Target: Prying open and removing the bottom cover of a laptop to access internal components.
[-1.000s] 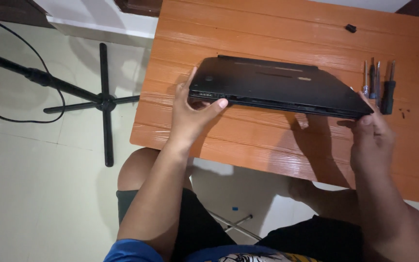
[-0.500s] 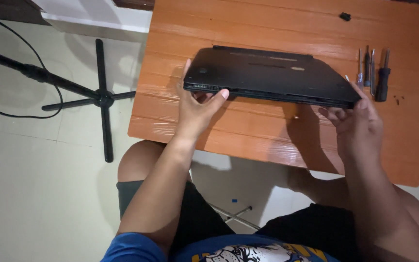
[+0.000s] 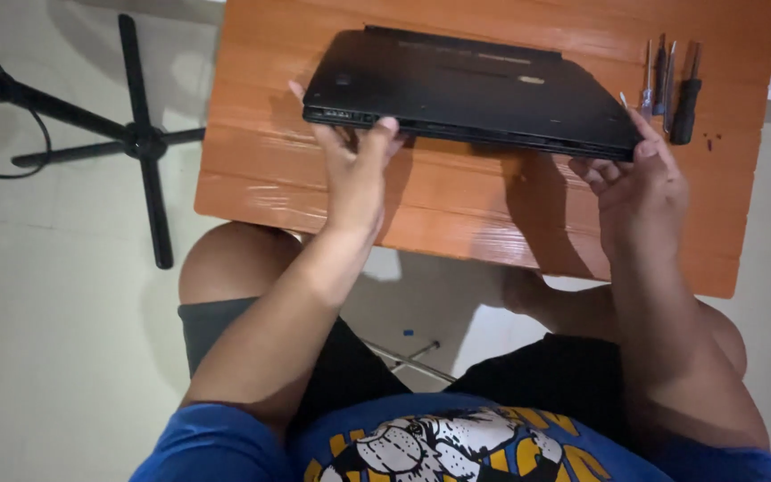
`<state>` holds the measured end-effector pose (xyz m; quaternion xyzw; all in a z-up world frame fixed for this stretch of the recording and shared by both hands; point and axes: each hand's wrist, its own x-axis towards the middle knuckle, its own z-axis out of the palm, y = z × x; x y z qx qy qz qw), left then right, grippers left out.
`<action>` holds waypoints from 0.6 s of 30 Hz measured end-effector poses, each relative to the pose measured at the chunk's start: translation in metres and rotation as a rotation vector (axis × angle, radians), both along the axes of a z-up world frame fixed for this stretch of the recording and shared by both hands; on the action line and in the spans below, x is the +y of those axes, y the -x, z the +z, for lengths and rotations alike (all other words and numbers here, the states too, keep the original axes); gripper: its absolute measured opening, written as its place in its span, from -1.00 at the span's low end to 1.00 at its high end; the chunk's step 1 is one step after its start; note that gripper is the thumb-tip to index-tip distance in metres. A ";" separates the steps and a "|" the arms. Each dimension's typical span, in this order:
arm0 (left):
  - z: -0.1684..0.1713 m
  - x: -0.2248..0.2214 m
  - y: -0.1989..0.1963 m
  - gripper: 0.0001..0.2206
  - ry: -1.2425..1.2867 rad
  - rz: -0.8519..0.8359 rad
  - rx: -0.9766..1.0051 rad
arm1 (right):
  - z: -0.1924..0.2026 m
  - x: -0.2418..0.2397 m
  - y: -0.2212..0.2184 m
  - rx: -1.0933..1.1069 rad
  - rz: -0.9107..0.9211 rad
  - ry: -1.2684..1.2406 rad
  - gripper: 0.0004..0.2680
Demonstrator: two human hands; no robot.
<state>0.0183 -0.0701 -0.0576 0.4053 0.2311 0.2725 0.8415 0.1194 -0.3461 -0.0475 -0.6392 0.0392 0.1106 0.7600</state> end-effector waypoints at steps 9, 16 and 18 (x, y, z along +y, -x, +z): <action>-0.037 -0.025 -0.003 -0.80 0.324 -0.322 -0.116 | -0.005 0.003 0.013 -0.056 0.102 0.000 -0.47; -0.050 -0.014 0.000 -0.88 0.262 -0.310 -0.153 | -0.013 0.015 0.008 0.172 -0.099 0.048 -0.81; -0.059 -0.008 0.000 -0.87 0.272 -0.289 -0.177 | -0.036 -0.002 0.004 0.104 0.053 -0.053 -0.64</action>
